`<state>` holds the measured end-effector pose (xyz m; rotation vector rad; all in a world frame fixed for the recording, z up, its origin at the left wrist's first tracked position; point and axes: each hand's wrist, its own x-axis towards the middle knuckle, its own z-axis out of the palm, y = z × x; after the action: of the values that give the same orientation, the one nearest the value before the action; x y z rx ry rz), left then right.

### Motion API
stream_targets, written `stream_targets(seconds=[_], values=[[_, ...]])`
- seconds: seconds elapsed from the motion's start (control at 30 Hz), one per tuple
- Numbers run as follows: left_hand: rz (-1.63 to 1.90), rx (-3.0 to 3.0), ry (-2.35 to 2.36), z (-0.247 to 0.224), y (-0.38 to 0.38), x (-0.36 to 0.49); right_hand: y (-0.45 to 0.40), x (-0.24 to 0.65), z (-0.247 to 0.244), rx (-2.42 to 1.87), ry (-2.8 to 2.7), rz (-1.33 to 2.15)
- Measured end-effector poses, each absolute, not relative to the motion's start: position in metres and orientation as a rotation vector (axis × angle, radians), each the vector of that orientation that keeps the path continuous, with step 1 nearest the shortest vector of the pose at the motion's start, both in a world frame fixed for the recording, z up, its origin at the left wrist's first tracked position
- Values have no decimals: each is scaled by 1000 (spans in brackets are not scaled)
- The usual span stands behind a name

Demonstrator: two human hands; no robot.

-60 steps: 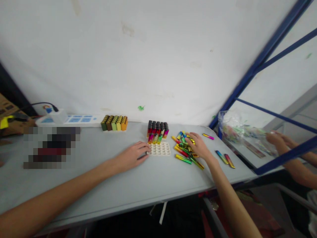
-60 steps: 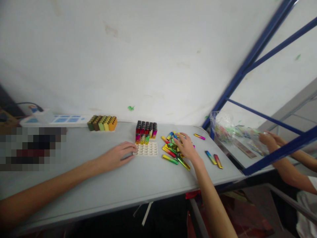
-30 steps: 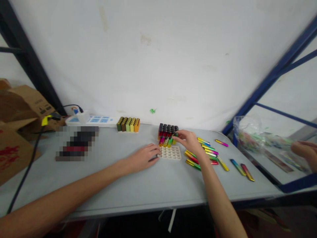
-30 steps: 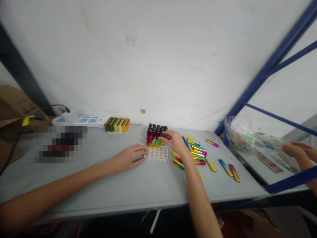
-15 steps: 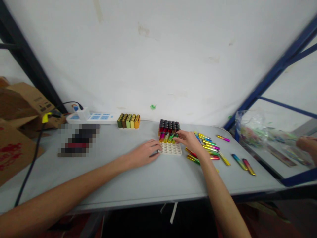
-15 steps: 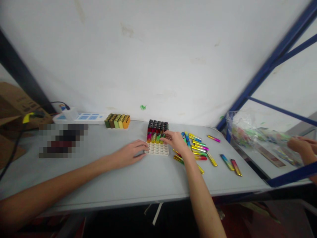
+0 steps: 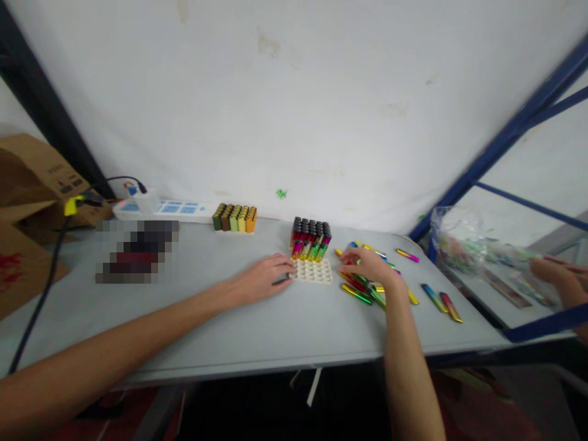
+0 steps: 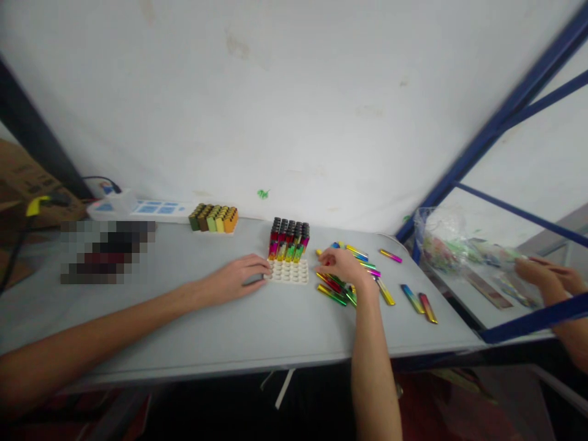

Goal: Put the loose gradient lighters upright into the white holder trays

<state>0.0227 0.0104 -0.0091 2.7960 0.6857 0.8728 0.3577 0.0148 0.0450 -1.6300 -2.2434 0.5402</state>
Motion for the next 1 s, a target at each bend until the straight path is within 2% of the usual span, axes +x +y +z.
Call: stream_targets(seconds=[0.23, 0.4, 0.6, 1.0], values=[[858, 2805, 702, -8, 10, 23, 12, 353, 45, -1757, -2395, 523], [864, 2805, 693, -9, 11, 21, 15, 346, 44, -1524, -2326, 305], [853, 2804, 698, -8, 10, 22, 9, 332, 48, -1380, -1995, 475], [852, 2792, 694, -9, 10, 22, 11, 318, 44, -1349, -2217, 312]])
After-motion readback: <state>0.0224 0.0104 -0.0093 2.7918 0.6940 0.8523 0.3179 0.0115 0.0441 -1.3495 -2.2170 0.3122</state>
